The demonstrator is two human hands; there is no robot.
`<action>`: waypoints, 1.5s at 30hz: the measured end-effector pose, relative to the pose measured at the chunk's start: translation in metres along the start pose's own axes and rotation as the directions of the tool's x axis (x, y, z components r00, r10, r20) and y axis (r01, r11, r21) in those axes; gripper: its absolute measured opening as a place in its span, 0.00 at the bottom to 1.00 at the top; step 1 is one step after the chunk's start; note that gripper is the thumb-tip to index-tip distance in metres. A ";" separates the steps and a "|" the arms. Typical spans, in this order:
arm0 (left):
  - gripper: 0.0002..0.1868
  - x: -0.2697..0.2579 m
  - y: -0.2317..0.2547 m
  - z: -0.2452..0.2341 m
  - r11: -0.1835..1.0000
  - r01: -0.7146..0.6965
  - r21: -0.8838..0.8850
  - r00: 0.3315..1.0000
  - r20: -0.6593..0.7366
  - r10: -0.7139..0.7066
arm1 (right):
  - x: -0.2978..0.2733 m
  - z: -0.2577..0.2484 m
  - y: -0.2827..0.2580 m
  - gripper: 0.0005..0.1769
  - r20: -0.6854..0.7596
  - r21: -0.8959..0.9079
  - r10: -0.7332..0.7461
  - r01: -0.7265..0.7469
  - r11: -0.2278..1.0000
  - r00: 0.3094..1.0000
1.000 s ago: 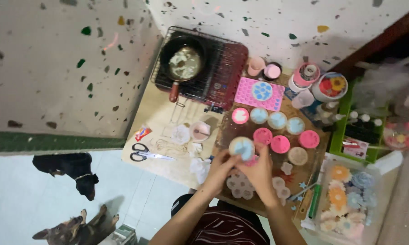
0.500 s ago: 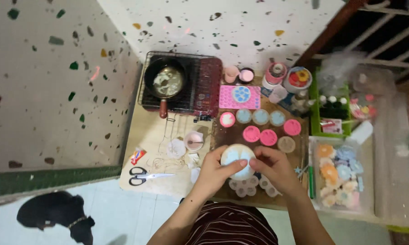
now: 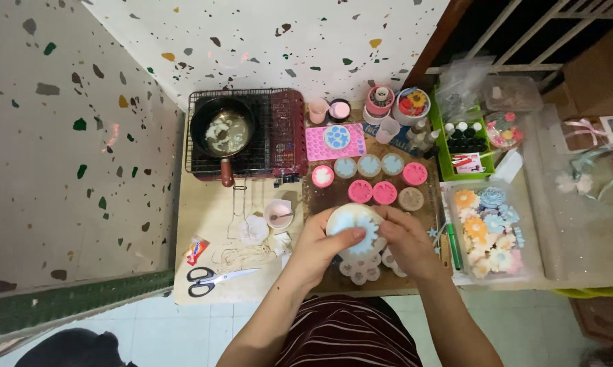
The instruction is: Preparing silicone candle molds and stirring melting wax on a portable stove.
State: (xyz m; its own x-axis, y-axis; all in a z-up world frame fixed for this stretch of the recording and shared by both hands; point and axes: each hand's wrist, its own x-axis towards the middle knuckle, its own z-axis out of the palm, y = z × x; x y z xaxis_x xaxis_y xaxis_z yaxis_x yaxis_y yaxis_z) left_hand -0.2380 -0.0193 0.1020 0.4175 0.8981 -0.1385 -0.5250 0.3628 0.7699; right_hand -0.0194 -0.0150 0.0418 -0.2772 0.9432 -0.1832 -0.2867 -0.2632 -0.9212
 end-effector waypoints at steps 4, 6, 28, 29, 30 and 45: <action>0.15 0.014 -0.031 -0.015 0.996 -0.026 0.089 0.991 -0.125 0.037 | 0.006 -0.006 0.011 0.20 0.022 -0.281 -0.092 0.094 0.955 0.996; 0.18 0.021 -0.049 -0.026 0.980 -0.119 0.161 0.964 -0.218 0.153 | 0.013 0.000 0.017 0.20 -0.039 -0.415 -0.070 0.048 0.909 0.997; 0.18 -0.006 -0.092 -0.106 0.765 -0.017 0.644 0.614 -0.597 0.516 | 0.199 -0.190 0.206 0.17 -0.358 -0.916 -0.360 -0.249 0.315 0.862; 0.22 -0.001 -0.099 -0.103 0.799 -0.031 0.601 0.626 -0.611 0.485 | 0.204 -0.204 0.187 0.23 -0.348 -0.937 -0.354 -0.305 0.174 0.868; 0.26 0.003 -0.106 -0.101 0.830 -0.045 0.557 0.637 -0.624 0.453 | 0.208 -0.217 0.168 0.29 -0.337 -0.936 -0.349 -0.350 0.027 0.874; 0.16 0.038 -0.127 -0.008 0.588 -0.002 0.809 0.628 -0.456 0.630 | 0.208 -0.235 0.143 0.35 -0.371 -0.927 -0.169 -0.354 0.121 0.913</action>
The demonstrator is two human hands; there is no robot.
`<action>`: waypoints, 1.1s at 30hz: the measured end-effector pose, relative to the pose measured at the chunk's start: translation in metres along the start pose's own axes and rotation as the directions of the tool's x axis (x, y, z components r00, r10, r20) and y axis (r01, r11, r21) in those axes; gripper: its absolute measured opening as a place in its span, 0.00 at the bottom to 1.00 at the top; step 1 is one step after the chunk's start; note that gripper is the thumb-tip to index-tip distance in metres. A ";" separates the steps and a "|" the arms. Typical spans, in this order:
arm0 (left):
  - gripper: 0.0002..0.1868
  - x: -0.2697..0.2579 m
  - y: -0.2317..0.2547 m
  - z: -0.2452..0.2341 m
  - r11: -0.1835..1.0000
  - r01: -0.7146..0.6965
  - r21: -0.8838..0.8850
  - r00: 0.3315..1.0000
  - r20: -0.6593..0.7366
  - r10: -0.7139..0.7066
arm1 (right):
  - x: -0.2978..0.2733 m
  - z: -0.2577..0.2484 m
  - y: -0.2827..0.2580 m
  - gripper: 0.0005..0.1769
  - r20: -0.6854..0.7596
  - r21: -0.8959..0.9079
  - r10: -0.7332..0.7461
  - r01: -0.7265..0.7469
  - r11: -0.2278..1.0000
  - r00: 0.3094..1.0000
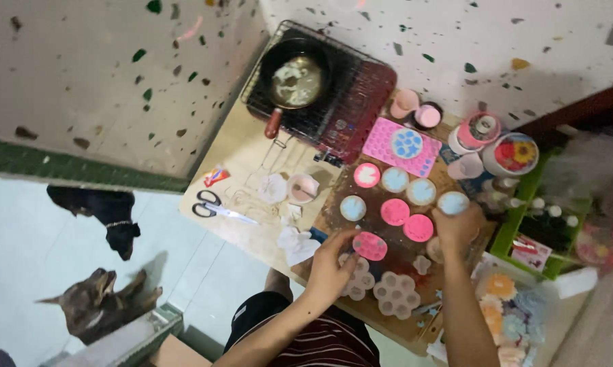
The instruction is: Preparing silicone candle molds and stirring melting wax on a portable stove.
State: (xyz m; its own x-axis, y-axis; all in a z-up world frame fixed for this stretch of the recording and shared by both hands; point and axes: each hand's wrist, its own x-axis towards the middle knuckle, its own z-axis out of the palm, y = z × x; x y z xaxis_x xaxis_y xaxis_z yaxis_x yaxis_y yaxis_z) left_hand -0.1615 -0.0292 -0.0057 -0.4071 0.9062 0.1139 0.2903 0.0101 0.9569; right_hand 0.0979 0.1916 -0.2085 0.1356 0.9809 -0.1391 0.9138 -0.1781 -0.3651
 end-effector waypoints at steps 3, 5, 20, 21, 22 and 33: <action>0.18 -0.008 -0.022 0.011 0.925 0.303 -0.230 0.951 0.009 -0.309 | -0.012 0.009 0.006 0.45 -0.232 0.344 -0.102 0.179 0.922 0.967; 0.12 -0.014 -0.030 0.013 0.832 0.476 -0.283 0.878 0.097 -0.469 | -0.038 -0.012 -0.017 0.46 -0.232 0.421 -0.169 0.256 0.870 0.958; 0.17 0.039 0.073 0.031 0.701 0.578 -0.418 0.708 0.683 -0.177 | -0.205 -0.233 -0.094 0.51 0.132 0.959 -0.505 0.019 0.282 0.853; 0.15 0.038 0.077 0.031 0.744 0.533 -0.403 0.723 0.674 -0.154 | -0.211 -0.229 -0.084 0.49 0.107 0.985 -0.465 -0.032 0.167 0.879; 0.15 0.038 0.085 0.030 0.747 0.540 -0.388 0.698 0.702 -0.140 | -0.218 -0.226 -0.072 0.49 0.090 0.987 -0.432 -0.021 0.162 0.897; 0.17 0.030 0.121 0.028 0.802 0.550 -0.235 0.417 0.909 -0.019 | -0.286 -0.225 -0.040 0.16 0.004 0.977 -0.222 0.044 0.210 0.975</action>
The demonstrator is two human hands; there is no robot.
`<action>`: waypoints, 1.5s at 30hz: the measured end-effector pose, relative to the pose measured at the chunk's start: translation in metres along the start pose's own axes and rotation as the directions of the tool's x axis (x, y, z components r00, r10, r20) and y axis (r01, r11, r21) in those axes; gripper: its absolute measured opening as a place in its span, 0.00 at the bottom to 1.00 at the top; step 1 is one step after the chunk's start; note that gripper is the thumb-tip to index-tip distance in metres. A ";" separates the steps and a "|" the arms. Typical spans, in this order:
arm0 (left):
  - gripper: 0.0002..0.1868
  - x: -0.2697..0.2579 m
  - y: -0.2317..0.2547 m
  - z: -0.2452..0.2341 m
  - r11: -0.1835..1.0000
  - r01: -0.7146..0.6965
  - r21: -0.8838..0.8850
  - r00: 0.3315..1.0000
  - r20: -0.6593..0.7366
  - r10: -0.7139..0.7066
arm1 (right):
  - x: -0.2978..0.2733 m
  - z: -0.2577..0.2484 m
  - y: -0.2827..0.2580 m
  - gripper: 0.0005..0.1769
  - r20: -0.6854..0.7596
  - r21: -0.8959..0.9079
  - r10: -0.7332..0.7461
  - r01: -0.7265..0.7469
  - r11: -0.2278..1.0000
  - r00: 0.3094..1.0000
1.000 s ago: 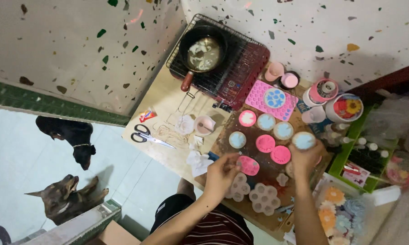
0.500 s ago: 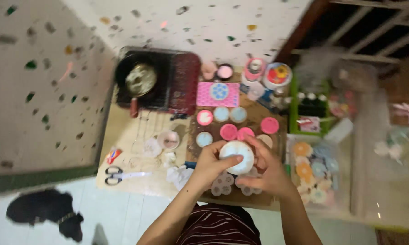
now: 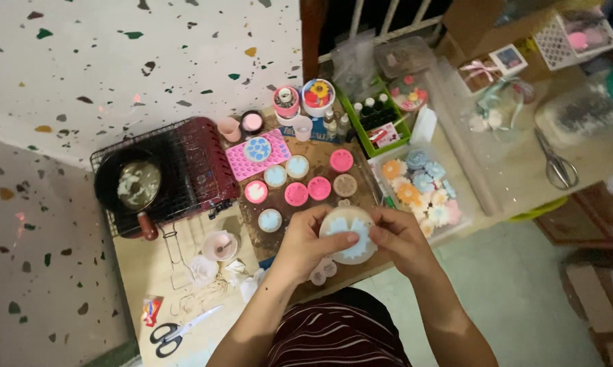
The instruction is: Preparing silicone candle molds and stirring melting wax on a portable stove.
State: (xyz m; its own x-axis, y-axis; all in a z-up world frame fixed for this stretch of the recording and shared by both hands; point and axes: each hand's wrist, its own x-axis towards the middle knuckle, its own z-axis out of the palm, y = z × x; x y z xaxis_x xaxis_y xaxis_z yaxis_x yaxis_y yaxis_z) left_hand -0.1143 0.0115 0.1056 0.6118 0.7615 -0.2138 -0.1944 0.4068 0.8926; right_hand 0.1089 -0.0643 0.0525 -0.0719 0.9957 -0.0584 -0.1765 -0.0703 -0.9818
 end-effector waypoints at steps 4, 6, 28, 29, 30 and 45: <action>0.18 -0.004 0.001 -0.004 0.998 0.005 0.065 0.999 0.032 -0.008 | -0.008 0.010 0.002 0.19 -0.134 -0.013 0.036 -0.038 0.999 0.990; 0.18 -0.005 0.000 -0.007 1.000 0.004 0.026 0.997 0.076 -0.006 | -0.008 0.017 -0.003 0.19 -0.069 0.103 -0.016 0.023 0.994 0.997; 0.19 -0.005 0.013 -0.022 0.928 0.093 -0.359 0.994 0.083 -0.068 | -0.005 0.054 -0.018 0.18 -0.130 -0.088 0.027 -0.039 0.995 0.991; 0.19 -0.003 0.011 -0.021 0.901 0.128 -0.414 0.991 0.089 -0.100 | -0.002 0.052 -0.015 0.18 -0.109 -0.108 0.000 -0.012 0.994 0.994; 0.19 -0.002 0.009 -0.020 0.869 0.161 -0.467 0.987 0.097 -0.131 | 0.000 0.049 -0.012 0.18 -0.088 -0.128 -0.028 0.016 0.992 0.996; 0.17 -0.023 -0.015 -0.071 0.990 0.004 -0.143 0.999 -0.032 -0.008 | 0.020 0.050 0.036 0.10 0.042 -0.257 0.232 -0.214 0.942 0.972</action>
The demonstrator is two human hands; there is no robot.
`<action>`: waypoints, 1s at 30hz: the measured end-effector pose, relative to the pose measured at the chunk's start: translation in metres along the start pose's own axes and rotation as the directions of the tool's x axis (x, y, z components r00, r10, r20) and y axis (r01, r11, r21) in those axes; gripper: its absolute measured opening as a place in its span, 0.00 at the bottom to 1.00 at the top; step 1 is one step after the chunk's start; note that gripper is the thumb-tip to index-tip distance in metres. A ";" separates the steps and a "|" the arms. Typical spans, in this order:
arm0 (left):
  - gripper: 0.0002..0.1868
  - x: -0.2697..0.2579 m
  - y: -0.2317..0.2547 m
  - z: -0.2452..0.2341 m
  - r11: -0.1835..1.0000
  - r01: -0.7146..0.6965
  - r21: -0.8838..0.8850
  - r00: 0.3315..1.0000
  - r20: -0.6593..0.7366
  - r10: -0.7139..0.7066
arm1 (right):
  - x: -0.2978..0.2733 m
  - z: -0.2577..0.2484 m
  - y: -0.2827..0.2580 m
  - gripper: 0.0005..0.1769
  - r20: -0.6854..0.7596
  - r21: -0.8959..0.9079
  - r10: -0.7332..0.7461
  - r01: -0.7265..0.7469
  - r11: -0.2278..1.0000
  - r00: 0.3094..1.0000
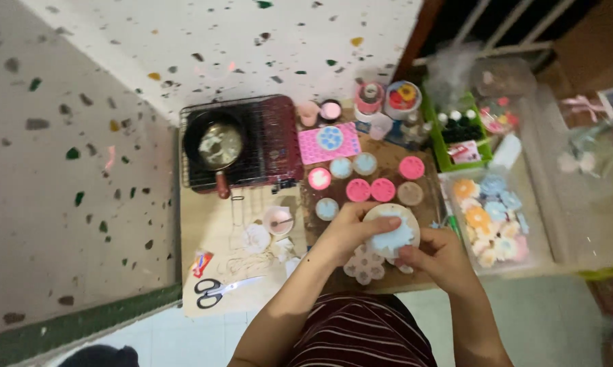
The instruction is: Preparing silicone candle molds and stirring melting wax on a portable stove.
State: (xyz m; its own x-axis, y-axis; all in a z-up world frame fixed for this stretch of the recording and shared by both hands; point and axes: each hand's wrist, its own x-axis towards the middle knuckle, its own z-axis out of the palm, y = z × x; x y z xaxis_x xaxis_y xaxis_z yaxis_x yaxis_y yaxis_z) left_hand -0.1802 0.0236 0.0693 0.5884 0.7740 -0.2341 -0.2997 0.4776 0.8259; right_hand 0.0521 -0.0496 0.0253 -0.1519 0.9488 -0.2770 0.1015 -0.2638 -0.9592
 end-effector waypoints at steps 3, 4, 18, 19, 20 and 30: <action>0.18 -0.006 -0.009 -0.017 0.984 0.035 -0.176 0.997 -0.057 -0.046 | 0.017 0.010 0.009 0.11 0.090 -0.016 -0.065 0.066 0.998 0.994; 0.18 -0.008 -0.016 -0.025 0.983 0.022 -0.180 0.997 -0.075 -0.036 | 0.024 0.015 0.011 0.11 0.110 -0.019 -0.066 0.068 0.997 0.992; 0.14 -0.113 -0.030 -0.189 0.950 -0.311 -0.029 0.399 -0.911 0.103 | 0.262 0.223 0.181 0.19 -0.210 -0.662 -0.135 -0.039 0.749 0.968; 0.14 -0.120 -0.022 -0.193 0.952 -0.305 -0.031 0.398 -0.912 0.097 | 0.264 0.238 0.177 0.19 -0.209 -0.660 -0.128 -0.044 0.750 0.970; 0.14 -0.127 -0.015 -0.198 0.944 -0.328 -0.013 0.387 -0.914 0.122 | 0.268 0.252 0.173 0.18 -0.240 -0.723 -0.151 -0.073 0.687 0.959; 0.14 -0.147 -0.013 -0.232 0.955 -0.297 -0.018 0.411 -0.905 0.111 | 0.284 0.282 0.173 0.26 -0.322 -0.794 0.099 -0.326 0.514 0.942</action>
State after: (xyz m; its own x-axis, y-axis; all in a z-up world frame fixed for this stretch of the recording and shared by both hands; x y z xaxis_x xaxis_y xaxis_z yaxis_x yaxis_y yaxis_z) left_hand -0.4369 0.0005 -0.0259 -0.4709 0.7472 -0.4690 -0.4746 0.2335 0.8486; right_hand -0.2503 0.1248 -0.2355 0.1836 0.9231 -0.3378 0.8820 -0.3065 -0.3580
